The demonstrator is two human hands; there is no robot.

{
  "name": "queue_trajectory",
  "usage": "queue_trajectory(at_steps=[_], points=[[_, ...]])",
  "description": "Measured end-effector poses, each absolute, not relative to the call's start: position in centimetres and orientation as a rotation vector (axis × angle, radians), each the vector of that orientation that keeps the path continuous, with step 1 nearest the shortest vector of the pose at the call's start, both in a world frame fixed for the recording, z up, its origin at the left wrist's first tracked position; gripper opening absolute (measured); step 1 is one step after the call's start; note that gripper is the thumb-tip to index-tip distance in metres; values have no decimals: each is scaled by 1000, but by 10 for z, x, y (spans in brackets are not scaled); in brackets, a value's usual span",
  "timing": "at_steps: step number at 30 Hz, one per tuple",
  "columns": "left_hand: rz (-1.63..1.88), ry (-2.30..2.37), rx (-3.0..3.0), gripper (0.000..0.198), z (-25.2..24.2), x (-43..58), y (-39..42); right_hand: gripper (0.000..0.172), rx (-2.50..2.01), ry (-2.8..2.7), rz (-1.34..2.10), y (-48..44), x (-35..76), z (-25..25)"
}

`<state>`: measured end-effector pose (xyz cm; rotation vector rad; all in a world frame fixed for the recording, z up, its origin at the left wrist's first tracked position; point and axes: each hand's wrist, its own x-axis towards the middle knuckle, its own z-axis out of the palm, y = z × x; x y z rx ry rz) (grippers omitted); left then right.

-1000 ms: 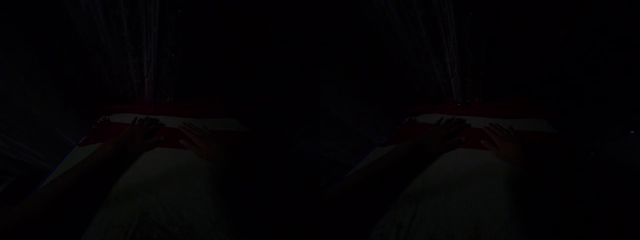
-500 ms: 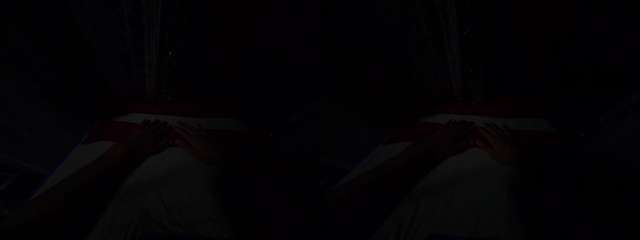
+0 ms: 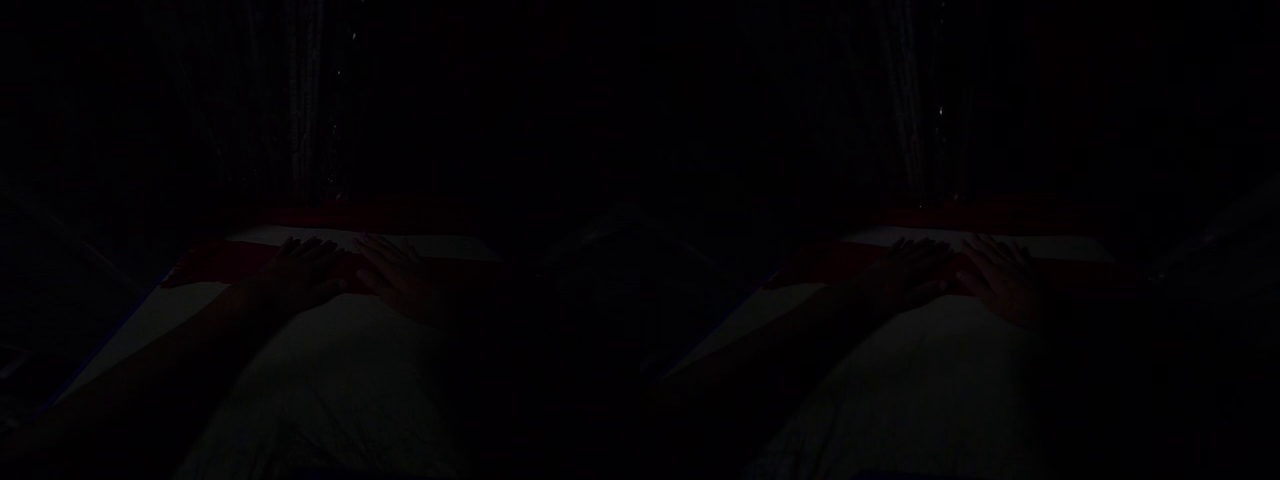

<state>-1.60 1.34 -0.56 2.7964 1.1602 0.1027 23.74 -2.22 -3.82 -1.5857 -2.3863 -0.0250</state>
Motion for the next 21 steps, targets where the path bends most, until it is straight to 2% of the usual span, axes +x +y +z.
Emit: queue_trajectory(at_steps=[21], points=[[92,1140,2777,79,-4,-17,14,65,-1639,-2341,31,-21,241,-38]])
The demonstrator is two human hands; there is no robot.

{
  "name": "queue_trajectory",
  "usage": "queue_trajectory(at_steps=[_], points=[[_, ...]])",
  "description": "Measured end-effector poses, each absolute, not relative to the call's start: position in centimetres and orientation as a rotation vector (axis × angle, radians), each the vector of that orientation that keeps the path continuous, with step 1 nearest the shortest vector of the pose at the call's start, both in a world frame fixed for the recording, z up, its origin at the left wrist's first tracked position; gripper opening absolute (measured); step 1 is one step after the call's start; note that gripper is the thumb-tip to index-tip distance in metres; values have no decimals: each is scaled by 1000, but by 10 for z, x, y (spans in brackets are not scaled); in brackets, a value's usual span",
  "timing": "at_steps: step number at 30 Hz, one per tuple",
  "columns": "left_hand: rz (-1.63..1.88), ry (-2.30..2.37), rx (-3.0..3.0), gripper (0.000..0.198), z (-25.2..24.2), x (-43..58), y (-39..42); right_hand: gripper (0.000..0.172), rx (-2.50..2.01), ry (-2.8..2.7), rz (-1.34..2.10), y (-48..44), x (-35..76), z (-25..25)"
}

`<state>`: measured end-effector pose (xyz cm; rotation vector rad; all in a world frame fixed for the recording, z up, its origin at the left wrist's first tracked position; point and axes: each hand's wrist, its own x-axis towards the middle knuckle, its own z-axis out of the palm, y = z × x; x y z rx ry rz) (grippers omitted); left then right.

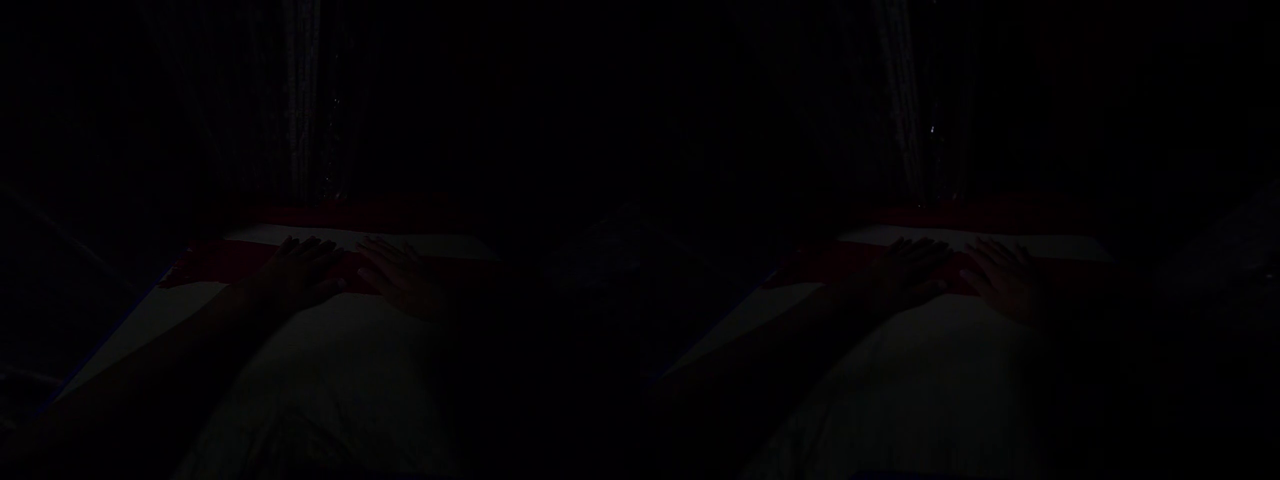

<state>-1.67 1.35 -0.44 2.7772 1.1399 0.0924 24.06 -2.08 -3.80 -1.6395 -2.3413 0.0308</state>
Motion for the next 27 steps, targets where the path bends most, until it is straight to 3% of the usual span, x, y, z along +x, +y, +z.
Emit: queue_trajectory(at_steps=[27], points=[[106,1148,2807,78,-5,-16,13,66,-1627,-2325,23,-22,240,-36]])
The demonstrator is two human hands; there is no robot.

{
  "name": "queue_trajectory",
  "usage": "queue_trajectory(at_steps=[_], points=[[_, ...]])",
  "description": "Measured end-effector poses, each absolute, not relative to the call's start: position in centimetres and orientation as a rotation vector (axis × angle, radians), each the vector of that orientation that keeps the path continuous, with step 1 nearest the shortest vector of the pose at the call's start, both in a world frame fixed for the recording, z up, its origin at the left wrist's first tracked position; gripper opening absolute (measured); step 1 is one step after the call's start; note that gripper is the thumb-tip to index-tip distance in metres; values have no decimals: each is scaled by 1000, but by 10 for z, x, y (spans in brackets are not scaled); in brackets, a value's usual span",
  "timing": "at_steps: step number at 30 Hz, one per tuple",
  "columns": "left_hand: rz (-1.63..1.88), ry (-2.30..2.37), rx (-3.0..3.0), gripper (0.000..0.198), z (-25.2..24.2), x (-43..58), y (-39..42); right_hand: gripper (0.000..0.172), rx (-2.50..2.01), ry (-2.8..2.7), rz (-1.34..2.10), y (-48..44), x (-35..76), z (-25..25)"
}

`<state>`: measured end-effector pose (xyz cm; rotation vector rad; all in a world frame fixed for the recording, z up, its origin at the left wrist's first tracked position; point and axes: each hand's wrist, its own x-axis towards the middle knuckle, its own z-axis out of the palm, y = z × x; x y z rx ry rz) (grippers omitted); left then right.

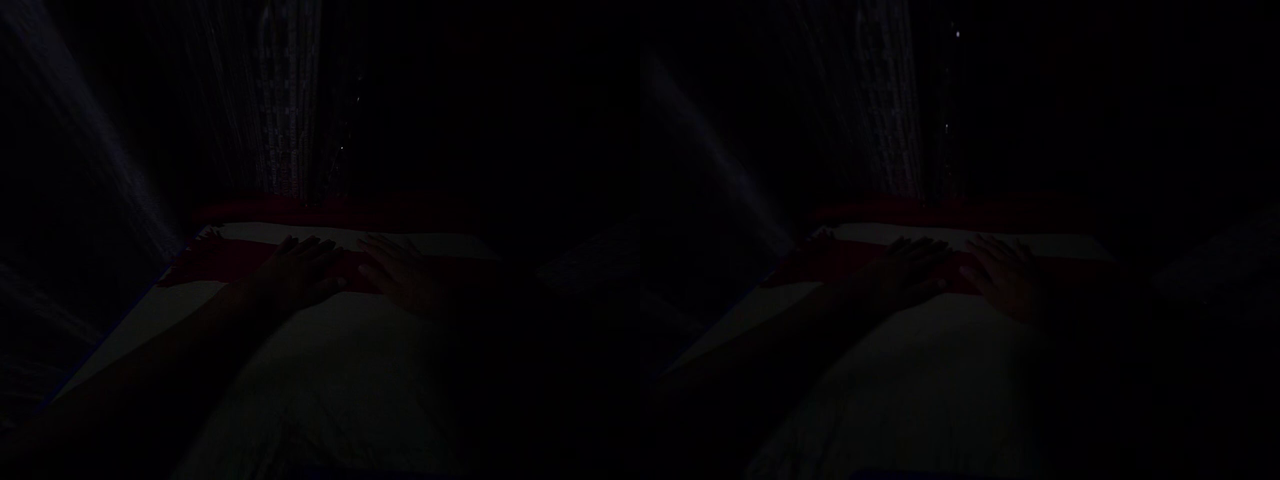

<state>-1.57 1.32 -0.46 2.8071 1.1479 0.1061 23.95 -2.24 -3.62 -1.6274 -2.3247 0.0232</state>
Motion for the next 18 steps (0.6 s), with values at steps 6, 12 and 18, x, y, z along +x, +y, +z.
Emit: queue_trajectory(at_steps=[6,12,18], points=[[107,1141,2791,79,-4,-17,12,65,-1658,-2343,60,-21,239,-36],[72,1159,2785,78,0,-15,11,65,-1638,-2339,48,-22,239,-36],[69,1152,2781,77,1,-16,10,66,-1606,-2331,20,-23,238,-34]])
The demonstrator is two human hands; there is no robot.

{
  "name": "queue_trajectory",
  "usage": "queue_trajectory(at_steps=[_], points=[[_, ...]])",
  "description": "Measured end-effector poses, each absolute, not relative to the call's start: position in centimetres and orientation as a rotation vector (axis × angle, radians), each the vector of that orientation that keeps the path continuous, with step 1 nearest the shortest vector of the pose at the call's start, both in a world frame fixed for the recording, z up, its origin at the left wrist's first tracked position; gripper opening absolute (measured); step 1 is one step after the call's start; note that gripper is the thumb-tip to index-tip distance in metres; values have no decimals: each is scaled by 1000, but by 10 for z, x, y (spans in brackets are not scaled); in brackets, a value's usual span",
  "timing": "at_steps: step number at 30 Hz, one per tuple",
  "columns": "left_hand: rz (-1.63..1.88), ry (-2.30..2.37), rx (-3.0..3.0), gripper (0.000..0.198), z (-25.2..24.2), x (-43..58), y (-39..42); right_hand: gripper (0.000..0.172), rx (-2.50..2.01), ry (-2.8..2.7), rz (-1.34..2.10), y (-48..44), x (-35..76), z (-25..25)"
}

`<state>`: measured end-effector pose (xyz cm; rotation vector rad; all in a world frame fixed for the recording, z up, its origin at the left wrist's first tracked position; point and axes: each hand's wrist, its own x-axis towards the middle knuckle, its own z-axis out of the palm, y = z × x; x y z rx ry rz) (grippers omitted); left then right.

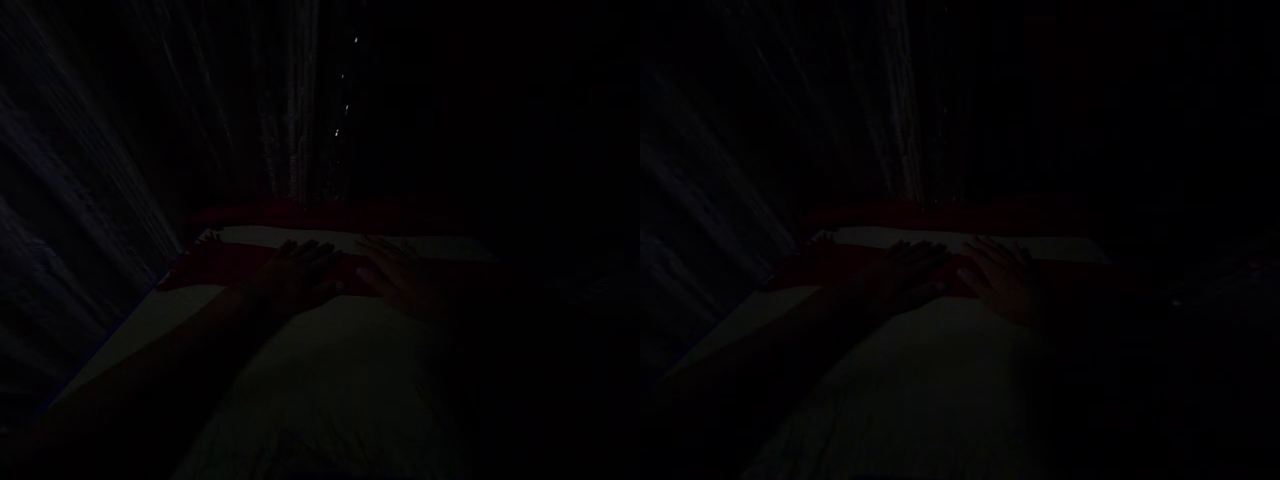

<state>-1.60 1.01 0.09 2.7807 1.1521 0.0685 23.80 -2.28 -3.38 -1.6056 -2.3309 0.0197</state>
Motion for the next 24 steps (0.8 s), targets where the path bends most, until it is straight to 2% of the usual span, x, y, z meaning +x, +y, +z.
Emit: queue_trajectory(at_steps=[24], points=[[90,1164,2787,77,-3,-18,13,65,-1642,-2333,41,-22,237,-38]])
